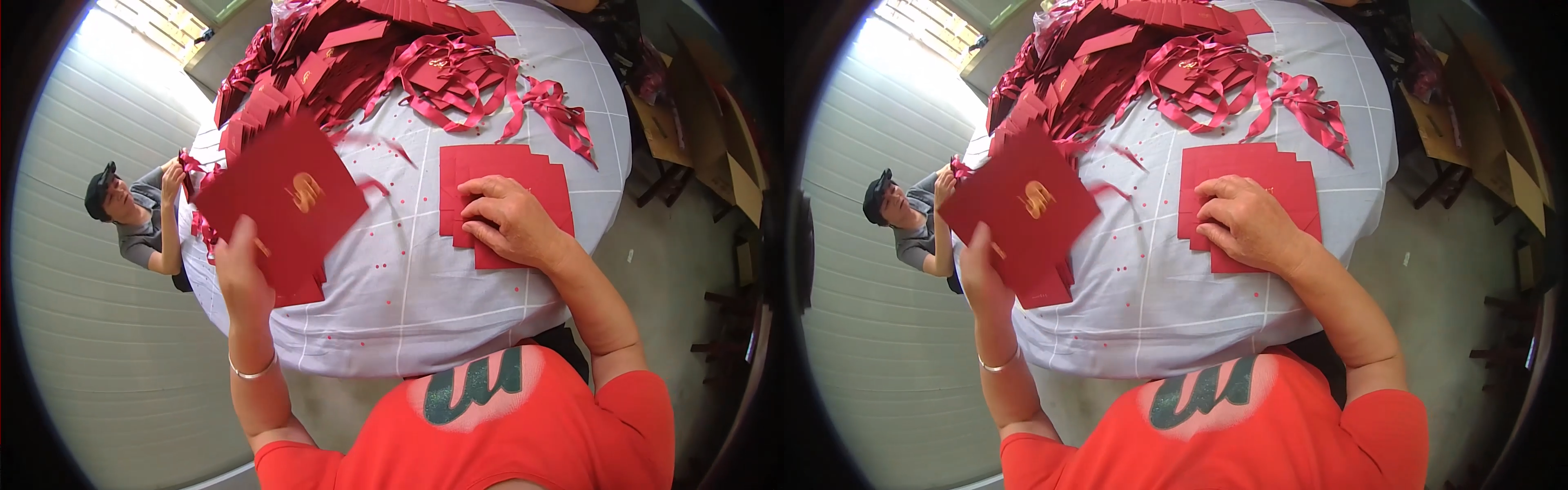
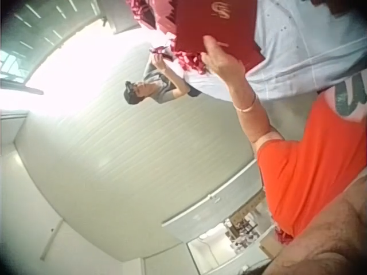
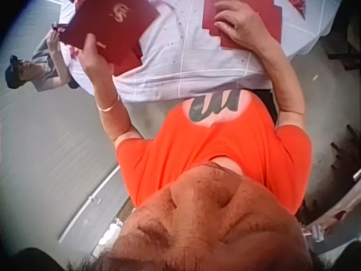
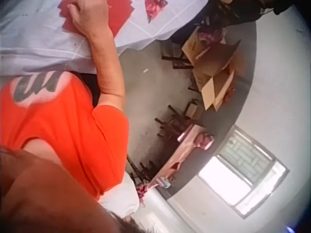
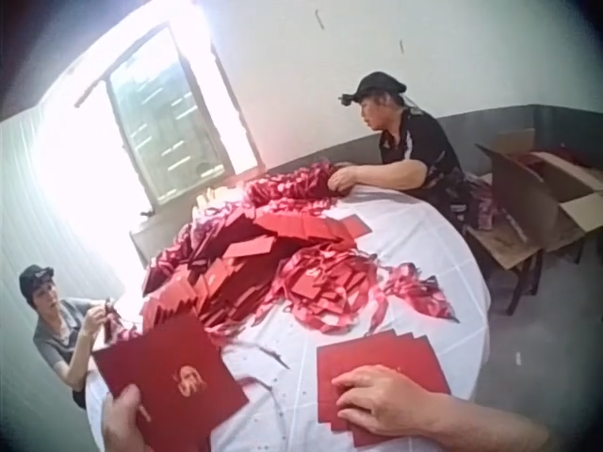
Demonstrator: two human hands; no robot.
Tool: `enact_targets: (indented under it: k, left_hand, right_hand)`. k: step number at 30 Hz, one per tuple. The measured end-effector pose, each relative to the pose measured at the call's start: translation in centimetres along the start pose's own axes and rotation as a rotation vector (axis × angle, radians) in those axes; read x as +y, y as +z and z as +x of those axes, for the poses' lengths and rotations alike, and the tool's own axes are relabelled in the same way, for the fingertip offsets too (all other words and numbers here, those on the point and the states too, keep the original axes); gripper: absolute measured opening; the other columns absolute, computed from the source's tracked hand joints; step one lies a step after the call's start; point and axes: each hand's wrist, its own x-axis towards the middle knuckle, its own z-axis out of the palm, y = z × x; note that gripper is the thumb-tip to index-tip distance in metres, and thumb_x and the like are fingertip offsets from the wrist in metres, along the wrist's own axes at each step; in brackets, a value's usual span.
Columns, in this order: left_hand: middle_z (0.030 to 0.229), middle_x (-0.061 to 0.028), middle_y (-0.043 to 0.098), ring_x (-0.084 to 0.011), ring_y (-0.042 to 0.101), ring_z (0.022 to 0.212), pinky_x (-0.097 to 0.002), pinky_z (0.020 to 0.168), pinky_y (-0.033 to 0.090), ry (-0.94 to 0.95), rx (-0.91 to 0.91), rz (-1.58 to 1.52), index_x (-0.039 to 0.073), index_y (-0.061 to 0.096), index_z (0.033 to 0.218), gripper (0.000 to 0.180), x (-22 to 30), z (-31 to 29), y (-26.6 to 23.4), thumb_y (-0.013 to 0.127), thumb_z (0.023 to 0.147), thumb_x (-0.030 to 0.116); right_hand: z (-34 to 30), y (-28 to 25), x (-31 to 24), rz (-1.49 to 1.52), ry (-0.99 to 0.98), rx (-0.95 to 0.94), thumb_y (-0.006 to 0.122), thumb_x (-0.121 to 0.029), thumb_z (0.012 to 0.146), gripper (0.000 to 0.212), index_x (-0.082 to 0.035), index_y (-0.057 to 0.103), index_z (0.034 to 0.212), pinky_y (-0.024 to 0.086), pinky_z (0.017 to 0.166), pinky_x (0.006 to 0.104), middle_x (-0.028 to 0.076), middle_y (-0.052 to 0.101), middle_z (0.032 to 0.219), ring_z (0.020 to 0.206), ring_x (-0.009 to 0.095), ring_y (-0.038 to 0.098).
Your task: The person threads and ties pink ribbons onto red gift bags by hand at a manual assembly station.
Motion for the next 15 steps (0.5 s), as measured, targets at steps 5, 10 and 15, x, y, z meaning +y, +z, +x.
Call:
enact_targets:
  k: [5, 10, 15]
  left_hand:
    - [0.139, -0.0127, 0.053, -0.0249, 0.057, 0.124, -0.045, 0.105, 0.048, -0.124, 0.023, -0.635, 0.004, 0.042, 0.142, 0.041, -2.2, -0.2, 6.6, 0.042, 0.107, 0.026]
    - [0.144, -0.015, 0.048, -0.0315, 0.051, 0.131, -0.0493, 0.11, 0.043, -0.578, -0.071, -0.859, 0.003, 0.034, 0.146, 0.048, -6.5, -7.7, 10.4, 0.033, 0.108, 0.034]
    - [0.134, -0.026, 0.055, -0.0374, 0.057, 0.124, -0.0489, 0.103, 0.049, -0.884, -0.459, -0.675, -0.004, 0.043, 0.136, 0.046, -5.8, -11.4, 9.3, 0.039, 0.107, 0.031]
  right_hand:
    - [-0.2, -0.1, 0.1, 0.001, 0.023, -0.006, 0.076, -0.01, 0.078, 0.016, -0.002, 0.069, 0.089, 0.048, 0.095, 0.0421, 0.014, 0.066, 0.117, 0.109, 0.032, 0.061]
    - [0.0, -0.1, 0.3, -0.01, 0.016, -0.014, 0.076, -0.01, 0.078, 0.016, -0.002, 0.069, 0.09, 0.048, 0.095, 0.042, 0.014, 0.065, 0.117, 0.11, 0.032, 0.061]
    - [0.1, -0.3, 0.2, -0.037, 0.018, -0.001, 0.077, -0.01, 0.077, 0.019, -0.002, 0.069, 0.092, 0.048, 0.095, 0.0421, 0.014, 0.065, 0.117, 0.11, 0.032, 0.061]
